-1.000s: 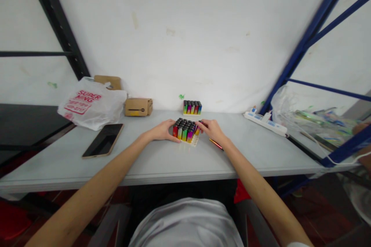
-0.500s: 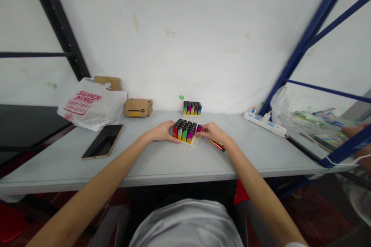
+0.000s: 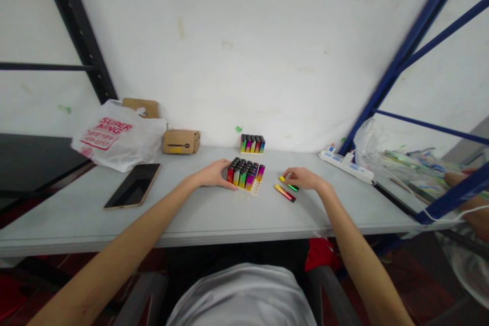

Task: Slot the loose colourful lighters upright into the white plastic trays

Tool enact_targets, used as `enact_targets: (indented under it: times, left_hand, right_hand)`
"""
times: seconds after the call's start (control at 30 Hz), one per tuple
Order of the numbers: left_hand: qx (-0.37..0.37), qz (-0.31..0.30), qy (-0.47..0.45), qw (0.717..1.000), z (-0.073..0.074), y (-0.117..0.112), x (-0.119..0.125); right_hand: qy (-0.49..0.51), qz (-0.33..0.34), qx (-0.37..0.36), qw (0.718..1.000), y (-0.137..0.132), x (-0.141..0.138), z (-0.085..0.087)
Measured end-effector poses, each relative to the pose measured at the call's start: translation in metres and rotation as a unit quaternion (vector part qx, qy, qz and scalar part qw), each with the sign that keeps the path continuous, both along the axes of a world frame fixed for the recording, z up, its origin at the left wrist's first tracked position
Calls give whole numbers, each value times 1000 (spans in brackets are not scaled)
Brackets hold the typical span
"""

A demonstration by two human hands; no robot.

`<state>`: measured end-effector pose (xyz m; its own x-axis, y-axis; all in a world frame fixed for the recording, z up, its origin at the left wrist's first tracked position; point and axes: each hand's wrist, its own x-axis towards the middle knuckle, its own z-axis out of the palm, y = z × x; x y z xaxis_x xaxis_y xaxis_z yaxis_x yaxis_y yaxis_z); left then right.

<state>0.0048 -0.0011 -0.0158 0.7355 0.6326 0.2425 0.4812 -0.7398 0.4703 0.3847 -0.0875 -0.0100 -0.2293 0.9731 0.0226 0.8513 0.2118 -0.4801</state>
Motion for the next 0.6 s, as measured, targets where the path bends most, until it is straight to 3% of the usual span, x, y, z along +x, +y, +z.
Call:
enact_targets:
  times: [0.13, 0.23, 0.33, 0.47, 0.6]
  left_hand:
    - [-9, -3, -12, 1000, 1, -1, 0]
    - [-12, 1, -11, 1000, 2, -1, -1]
    - [-10, -1, -11, 1000, 1, -1, -1]
    - [-12, 0, -14, 1000, -1, 1, -2]
    - [-10, 0, -11, 1000, -2, 2, -2]
  right_hand:
    - [0, -10, 55, 998, 15, -4, 2]
    - [53, -23, 77, 995, 20, -12, 0]
    - [104, -33, 68, 992, 17, -22, -6]
    - [137, 1, 150, 979, 10, -29, -10]
    - [190, -69, 175, 964, 9, -29, -10]
